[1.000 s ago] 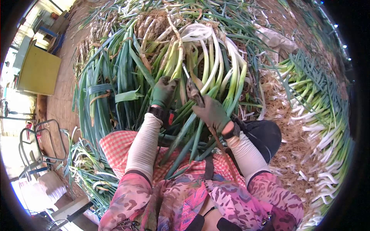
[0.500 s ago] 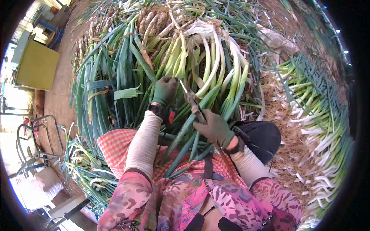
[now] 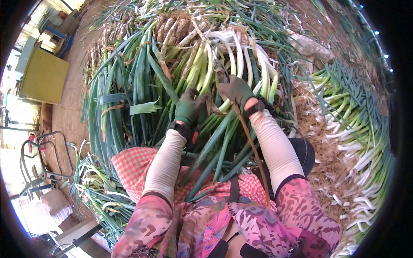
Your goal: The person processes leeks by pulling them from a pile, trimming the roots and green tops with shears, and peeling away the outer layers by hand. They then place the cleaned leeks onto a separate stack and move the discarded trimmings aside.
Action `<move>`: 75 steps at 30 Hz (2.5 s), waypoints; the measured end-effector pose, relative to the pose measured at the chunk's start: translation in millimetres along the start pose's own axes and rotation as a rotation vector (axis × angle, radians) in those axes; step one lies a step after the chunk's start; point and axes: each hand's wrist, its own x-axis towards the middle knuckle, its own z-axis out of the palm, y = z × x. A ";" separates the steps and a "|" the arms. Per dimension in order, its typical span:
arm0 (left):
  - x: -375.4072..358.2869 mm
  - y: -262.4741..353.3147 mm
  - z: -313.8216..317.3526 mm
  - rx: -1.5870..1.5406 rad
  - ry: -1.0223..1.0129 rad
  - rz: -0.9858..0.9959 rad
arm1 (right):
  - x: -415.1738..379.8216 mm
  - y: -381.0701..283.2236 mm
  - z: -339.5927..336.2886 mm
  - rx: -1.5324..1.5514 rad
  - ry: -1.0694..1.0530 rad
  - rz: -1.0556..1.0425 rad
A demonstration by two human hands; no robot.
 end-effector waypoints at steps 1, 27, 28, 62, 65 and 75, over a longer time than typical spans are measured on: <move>-2.8 4.7 -3.0 0.087 -0.015 0.005 | 6.9 3.0 0.3 -0.027 -0.010 -0.011; -32.6 25.9 -22.6 0.215 -0.368 -0.122 | -20.2 30.0 -44.7 0.183 -0.101 -0.039; -31.9 22.6 -21.4 0.236 -0.370 -0.099 | -15.8 34.0 -42.5 0.211 -0.095 -0.047; -51.8 25.2 -11.2 0.596 -0.442 0.078 | -23.3 37.9 -39.7 -0.042 -0.091 0.104; -56.7 31.0 -5.4 0.674 -0.537 0.144 | -37.5 11.8 -35.4 -0.082 -0.238 -0.013; 2.9 -15.8 -69.0 0.548 0.110 -0.257 | -50.5 45.9 -22.4 -0.202 -0.174 0.124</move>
